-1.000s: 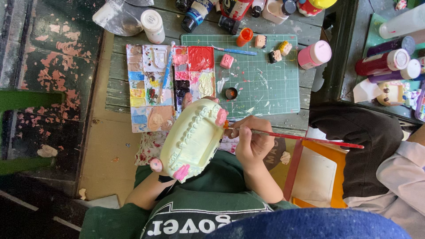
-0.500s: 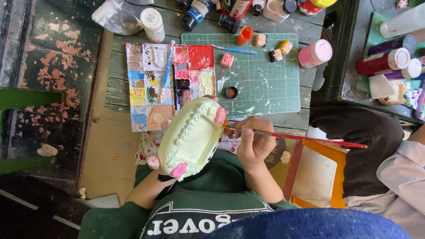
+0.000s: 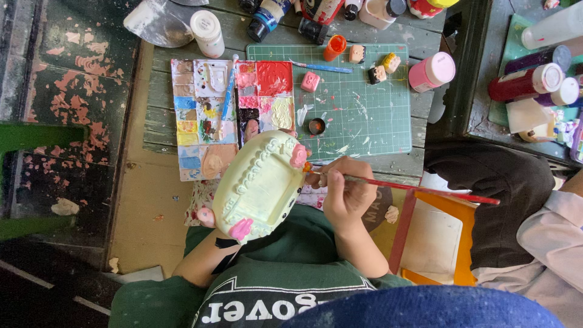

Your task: The person paints a small ceramic trinket tray with a paintbrush, adding orange details to the pink flower decorations on its edge. They dip the brush in paint, rotate the tray to reach different spots, and later open a small paint container and stir the brush in a cup.

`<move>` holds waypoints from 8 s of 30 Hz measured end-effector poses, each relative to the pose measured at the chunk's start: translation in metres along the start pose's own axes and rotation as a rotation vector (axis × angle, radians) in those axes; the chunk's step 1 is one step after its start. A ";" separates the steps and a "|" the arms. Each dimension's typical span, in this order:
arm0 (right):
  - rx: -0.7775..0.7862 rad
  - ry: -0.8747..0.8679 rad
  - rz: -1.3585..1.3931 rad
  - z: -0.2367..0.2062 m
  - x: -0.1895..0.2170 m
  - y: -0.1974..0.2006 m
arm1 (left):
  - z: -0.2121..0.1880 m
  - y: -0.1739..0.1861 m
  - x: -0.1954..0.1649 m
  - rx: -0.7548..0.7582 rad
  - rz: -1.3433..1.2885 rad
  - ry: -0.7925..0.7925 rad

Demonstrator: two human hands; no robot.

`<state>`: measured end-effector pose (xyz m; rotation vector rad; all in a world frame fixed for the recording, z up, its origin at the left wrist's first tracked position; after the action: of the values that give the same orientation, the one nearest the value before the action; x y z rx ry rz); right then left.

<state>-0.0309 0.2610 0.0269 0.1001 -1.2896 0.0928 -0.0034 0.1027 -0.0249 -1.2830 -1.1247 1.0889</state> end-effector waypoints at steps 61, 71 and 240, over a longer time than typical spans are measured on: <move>0.083 0.116 -0.069 0.007 0.003 0.001 | -0.059 0.081 -0.013 -0.162 0.127 -0.246; 0.008 -0.006 0.198 0.004 -0.001 0.003 | -0.008 -0.019 -0.011 0.029 0.178 -0.243; -0.032 0.148 -0.083 -0.006 0.000 0.000 | 0.001 -0.016 -0.002 0.082 0.182 -0.126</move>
<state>-0.0254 0.2614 0.0250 0.1175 -1.1374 0.0080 -0.0048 0.1010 -0.0094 -1.2855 -1.0595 1.3534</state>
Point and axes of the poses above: each hand's wrist, its own z-axis towards the middle knuckle, its own y-axis out of the back of the hand, x = y × z, the point moved 3 cm from there along z, towards the middle knuckle, and after that the axes turned 6 degrees about -y, right-handed, at the moved point
